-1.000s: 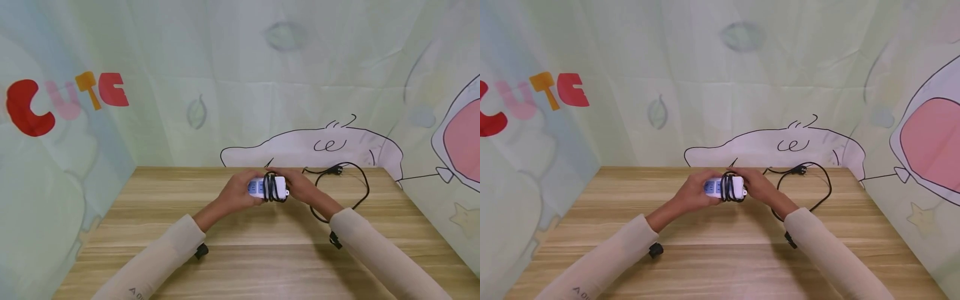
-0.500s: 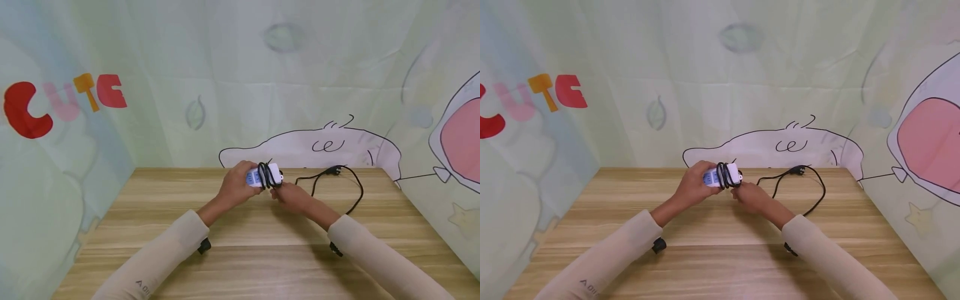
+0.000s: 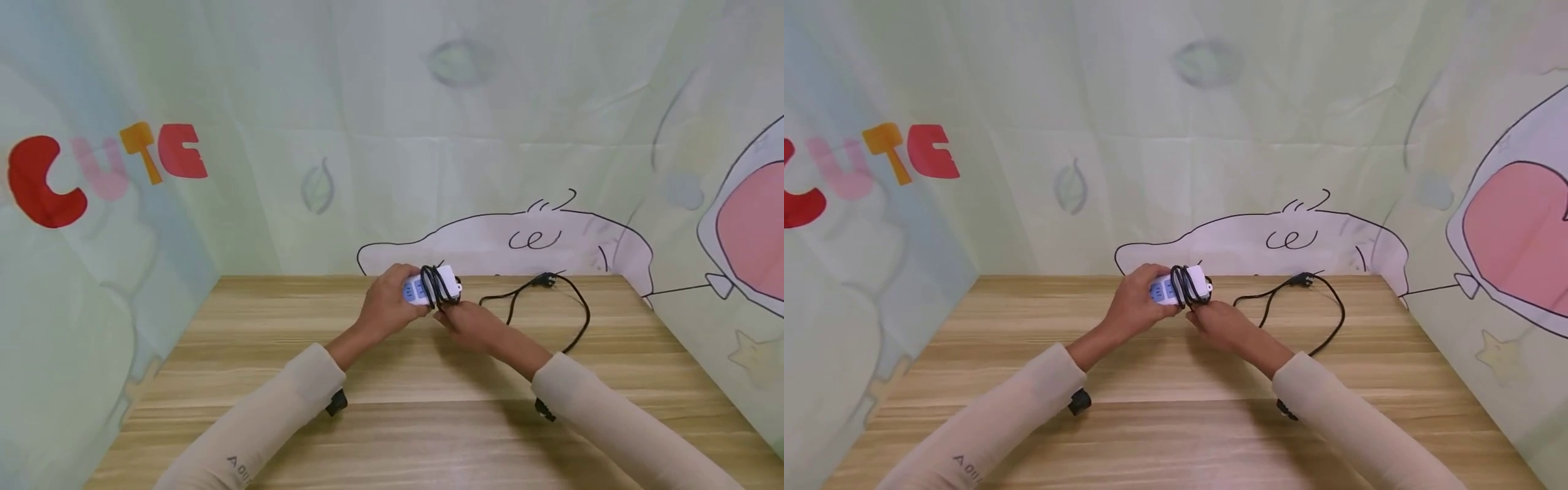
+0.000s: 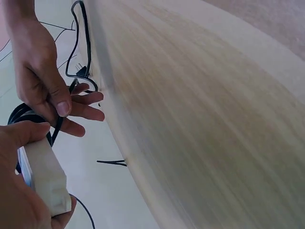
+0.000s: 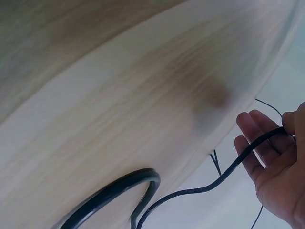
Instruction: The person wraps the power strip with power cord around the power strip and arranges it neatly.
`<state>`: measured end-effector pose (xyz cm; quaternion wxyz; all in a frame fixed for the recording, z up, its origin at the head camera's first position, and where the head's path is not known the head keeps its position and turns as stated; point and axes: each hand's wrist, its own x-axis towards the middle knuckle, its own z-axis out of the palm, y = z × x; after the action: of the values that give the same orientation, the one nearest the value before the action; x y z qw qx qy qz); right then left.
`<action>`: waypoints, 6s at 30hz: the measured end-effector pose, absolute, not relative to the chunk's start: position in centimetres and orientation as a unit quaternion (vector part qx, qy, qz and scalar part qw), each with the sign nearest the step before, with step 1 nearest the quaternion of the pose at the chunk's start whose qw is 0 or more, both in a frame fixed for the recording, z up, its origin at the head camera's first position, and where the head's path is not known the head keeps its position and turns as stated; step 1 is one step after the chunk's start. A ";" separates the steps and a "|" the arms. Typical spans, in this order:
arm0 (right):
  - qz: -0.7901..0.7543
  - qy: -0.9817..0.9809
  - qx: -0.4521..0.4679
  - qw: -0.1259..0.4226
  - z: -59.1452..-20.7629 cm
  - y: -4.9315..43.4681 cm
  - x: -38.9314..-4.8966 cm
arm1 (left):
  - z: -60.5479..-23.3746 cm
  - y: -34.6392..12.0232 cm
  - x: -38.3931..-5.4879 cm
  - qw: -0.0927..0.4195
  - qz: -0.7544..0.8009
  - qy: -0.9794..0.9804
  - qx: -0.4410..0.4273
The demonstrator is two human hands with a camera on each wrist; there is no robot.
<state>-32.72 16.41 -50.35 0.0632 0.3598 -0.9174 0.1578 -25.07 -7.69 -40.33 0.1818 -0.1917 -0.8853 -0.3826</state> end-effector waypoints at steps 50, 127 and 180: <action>-0.077 -0.702 0.582 0.402 -42.5 16.0 -26.2 | -39.3 -8.2 -23.9 0.137 -0.248 -0.944 -0.168; 0.187 -0.812 0.513 0.206 -38.7 15.5 -28.4 | -40.8 -8.9 -24.3 0.102 -0.206 -0.925 -0.301; 0.090 -0.945 0.314 0.025 -43.2 18.3 -30.8 | -41.3 -7.9 -23.3 0.198 -0.471 -0.822 -0.252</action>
<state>-30.80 18.32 -43.22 0.0251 0.3141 -0.9448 0.0899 -23.31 -7.94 -41.25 0.1983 -0.2516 -0.8218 -0.4712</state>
